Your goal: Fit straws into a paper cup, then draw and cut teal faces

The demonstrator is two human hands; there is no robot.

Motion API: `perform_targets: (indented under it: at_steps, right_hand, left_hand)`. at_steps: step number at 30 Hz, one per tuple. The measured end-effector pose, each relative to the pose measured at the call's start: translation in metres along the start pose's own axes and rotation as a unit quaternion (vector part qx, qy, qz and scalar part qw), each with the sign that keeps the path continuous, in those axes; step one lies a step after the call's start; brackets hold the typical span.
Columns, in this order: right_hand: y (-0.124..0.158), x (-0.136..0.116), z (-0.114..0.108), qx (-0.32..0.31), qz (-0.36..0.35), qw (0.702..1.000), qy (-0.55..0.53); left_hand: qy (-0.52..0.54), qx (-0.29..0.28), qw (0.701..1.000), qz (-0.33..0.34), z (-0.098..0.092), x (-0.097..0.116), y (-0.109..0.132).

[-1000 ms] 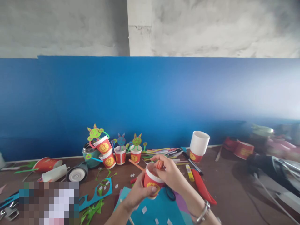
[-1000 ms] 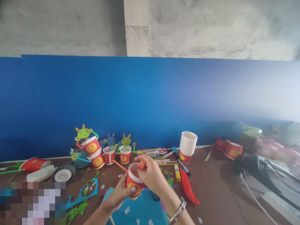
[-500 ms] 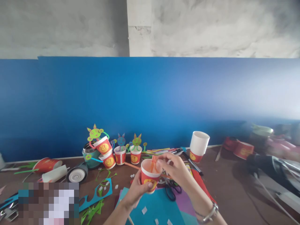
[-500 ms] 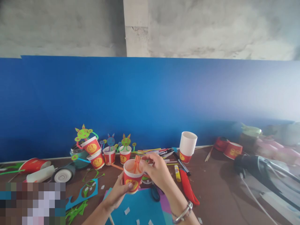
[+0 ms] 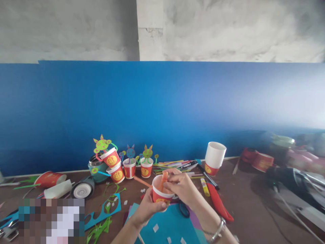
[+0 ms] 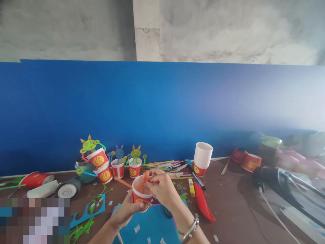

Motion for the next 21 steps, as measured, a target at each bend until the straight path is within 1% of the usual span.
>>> perform_targets:
  at_steps: [3, 5, 7, 9, 11, 13, 16, 18, 19, 21]
  right_hand:
    - [-0.001, 0.001, 0.004, 0.004, 0.01, 1.0, -0.02]
    - [-0.001, 0.001, 0.003, -0.009, 0.019, 1.0, -0.022]
    - [0.0, 0.001, -0.002, -0.027, 0.027, 0.999, -0.004]
    - [0.002, 0.0, -0.011, -0.031, 0.025, 0.999, 0.036]
    - [0.005, -0.003, -0.021, -0.017, 0.002, 0.996, 0.082]
    - [0.009, -0.008, -0.027, -0.007, -0.033, 0.992, 0.123]
    - [0.014, -0.017, -0.023, -0.036, -0.077, 0.982, 0.17]
    - [0.016, -0.023, -0.018, -0.052, -0.09, 0.977, 0.184]
    - [0.016, -0.025, -0.017, -0.048, -0.092, 0.977, 0.185]
    - [0.017, -0.028, -0.019, -0.016, -0.084, 0.978, 0.192]
  left_hand:
    - [-0.01, -0.007, 1.0, 0.001, 0.001, 0.001, 0.0]
    - [-0.01, -0.01, 1.0, -0.001, 0.003, 0.003, 0.001]
    - [-0.006, -0.007, 1.0, -0.003, 0.004, 0.005, 0.001]
    - [-0.005, 0.005, 1.0, 0.004, 0.004, 0.009, 0.001]
    - [-0.011, 0.012, 1.0, 0.013, 0.005, 0.012, 0.001]
    - [-0.015, 0.01, 1.0, 0.017, 0.006, 0.014, 0.0]
    - [-0.018, 0.009, 1.0, 0.02, 0.006, 0.013, 0.0]
    - [-0.017, 0.019, 0.999, 0.021, 0.005, 0.013, 0.0]
    - [-0.017, 0.023, 0.999, 0.022, 0.004, 0.013, 0.0]
    - [-0.019, 0.029, 0.999, 0.023, 0.003, 0.013, 0.0]
Point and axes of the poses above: each hand's wrist, its own y-axis away from the middle knuckle, its own z-axis out of the palm, x = y × z, the point moved 3 cm from there along -y, towards the middle knuckle, and after that the axes turned 4 degrees about y, right-handed, at the moved point
